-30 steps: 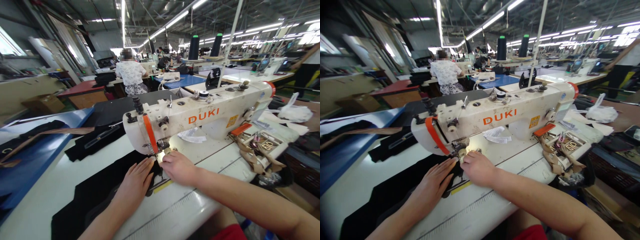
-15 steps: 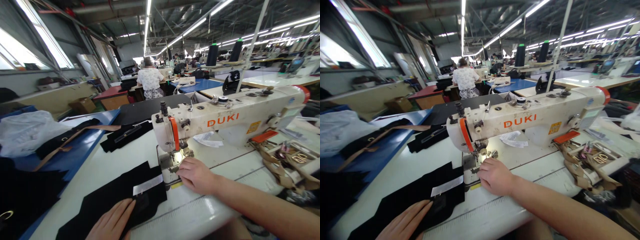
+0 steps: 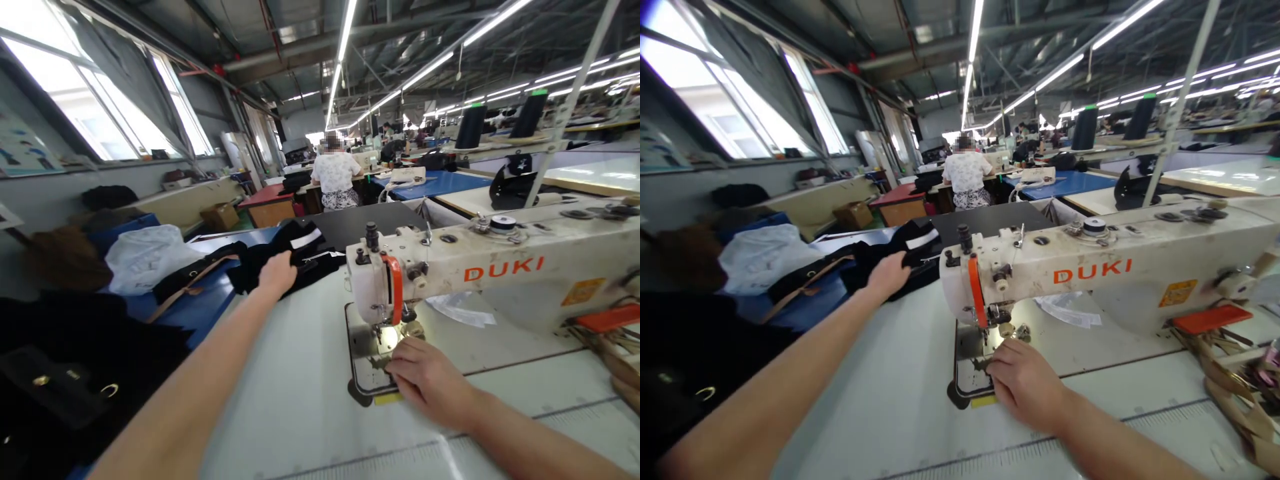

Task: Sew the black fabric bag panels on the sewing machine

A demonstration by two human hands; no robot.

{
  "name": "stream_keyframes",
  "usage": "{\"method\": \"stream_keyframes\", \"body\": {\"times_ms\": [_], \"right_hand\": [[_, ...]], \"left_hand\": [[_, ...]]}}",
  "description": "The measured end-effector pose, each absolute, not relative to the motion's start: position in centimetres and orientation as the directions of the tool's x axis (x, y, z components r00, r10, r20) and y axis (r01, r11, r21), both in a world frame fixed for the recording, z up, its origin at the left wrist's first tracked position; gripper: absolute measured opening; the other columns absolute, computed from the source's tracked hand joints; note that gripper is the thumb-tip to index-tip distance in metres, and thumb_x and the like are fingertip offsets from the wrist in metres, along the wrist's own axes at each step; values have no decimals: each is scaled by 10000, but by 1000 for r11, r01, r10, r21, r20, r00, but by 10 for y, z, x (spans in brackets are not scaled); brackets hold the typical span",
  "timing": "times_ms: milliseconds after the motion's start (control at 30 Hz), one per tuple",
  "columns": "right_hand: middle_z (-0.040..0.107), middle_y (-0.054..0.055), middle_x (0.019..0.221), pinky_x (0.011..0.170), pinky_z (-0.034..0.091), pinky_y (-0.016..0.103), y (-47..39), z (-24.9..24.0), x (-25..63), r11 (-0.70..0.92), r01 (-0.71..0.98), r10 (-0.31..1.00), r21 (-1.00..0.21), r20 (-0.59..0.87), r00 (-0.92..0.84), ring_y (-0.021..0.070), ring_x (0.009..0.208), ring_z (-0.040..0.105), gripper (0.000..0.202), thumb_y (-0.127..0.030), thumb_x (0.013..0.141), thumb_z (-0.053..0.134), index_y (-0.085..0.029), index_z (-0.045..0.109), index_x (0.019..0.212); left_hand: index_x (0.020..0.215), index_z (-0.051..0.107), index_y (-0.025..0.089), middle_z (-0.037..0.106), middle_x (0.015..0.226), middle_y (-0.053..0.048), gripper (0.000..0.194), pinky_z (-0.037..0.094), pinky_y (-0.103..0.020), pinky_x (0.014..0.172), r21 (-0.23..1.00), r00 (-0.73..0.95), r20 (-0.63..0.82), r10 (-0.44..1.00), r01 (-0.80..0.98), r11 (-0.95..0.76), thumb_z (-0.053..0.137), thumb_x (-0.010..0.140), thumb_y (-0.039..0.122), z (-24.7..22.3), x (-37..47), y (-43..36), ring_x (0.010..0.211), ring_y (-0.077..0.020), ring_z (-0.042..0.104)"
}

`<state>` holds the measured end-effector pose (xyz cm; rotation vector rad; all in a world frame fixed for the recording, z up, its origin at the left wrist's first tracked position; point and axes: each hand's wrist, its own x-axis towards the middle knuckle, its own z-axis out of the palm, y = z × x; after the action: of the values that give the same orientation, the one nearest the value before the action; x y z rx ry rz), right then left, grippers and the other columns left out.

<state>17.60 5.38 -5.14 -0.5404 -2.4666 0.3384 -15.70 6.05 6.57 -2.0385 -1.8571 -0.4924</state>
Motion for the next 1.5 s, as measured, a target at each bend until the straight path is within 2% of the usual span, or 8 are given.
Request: {"method": "stream_keyframes", "body": {"times_ms": [400,600,767,867,1067,1233,1367,1500], "right_hand": [[606,72,792,720,456,339,54,-53,179,887,261,432,-381,481,-763,201,789,546,235,-119,921,438,-198,656,881],[620,74,826,733,454,334,53,-56,178,898,248,407,-363,472,-782,196,806,549,258,-140,941,416,-180,669,906],[628,74,827,745,457,325,52,-56,179,907,249,397,-339,494,-774,192,807,556,278,-155,950,407,-184,682,915],[626,74,808,733,456,321,51,-55,180,907,264,406,-330,513,-756,195,795,556,281,-155,942,410,-184,685,893],[628,74,811,747,450,333,50,-53,179,901,275,416,-336,491,-765,206,804,549,259,-146,934,427,-172,678,874],[633,69,797,754,442,329,51,-52,178,903,273,416,-332,513,-751,202,795,547,247,-128,915,444,-170,680,853],[634,64,775,736,437,314,53,-51,177,909,288,411,-301,532,-740,191,770,543,237,-125,901,459,-169,680,826],[632,59,759,734,432,309,56,-52,176,914,319,405,-250,521,-752,188,760,535,222,-118,885,474,-170,676,807]], "left_hand": [[1200,568,174,579,1232,-84,353,505,-452,890,-83,-62,334,940,992,95,560,912,378,18,-198,-27,1068,-247,590],[1077,673,94,653,1146,-180,443,448,-454,970,-172,-458,92,884,867,467,488,813,397,36,-273,-120,1095,-325,599],[857,707,175,713,917,-112,355,493,-367,788,13,-521,2,854,854,521,440,799,401,50,-272,-129,871,-280,670],[775,688,185,723,818,-82,326,493,-329,742,83,-577,32,816,815,573,444,804,398,68,-270,-121,800,-259,678],[930,640,153,719,899,-100,380,493,-331,713,156,-675,257,692,735,660,343,873,383,120,-269,-117,799,-254,675],[903,618,199,700,994,-106,357,460,-378,819,103,-456,359,814,886,451,350,827,422,117,-207,-91,901,-283,643],[793,598,219,685,779,-29,274,483,-311,693,346,-316,87,945,899,269,410,802,418,56,-132,-63,716,-213,652],[811,554,204,567,526,29,258,453,-263,487,683,-258,-269,928,628,373,430,818,431,0,-68,-41,457,-167,592]]}}
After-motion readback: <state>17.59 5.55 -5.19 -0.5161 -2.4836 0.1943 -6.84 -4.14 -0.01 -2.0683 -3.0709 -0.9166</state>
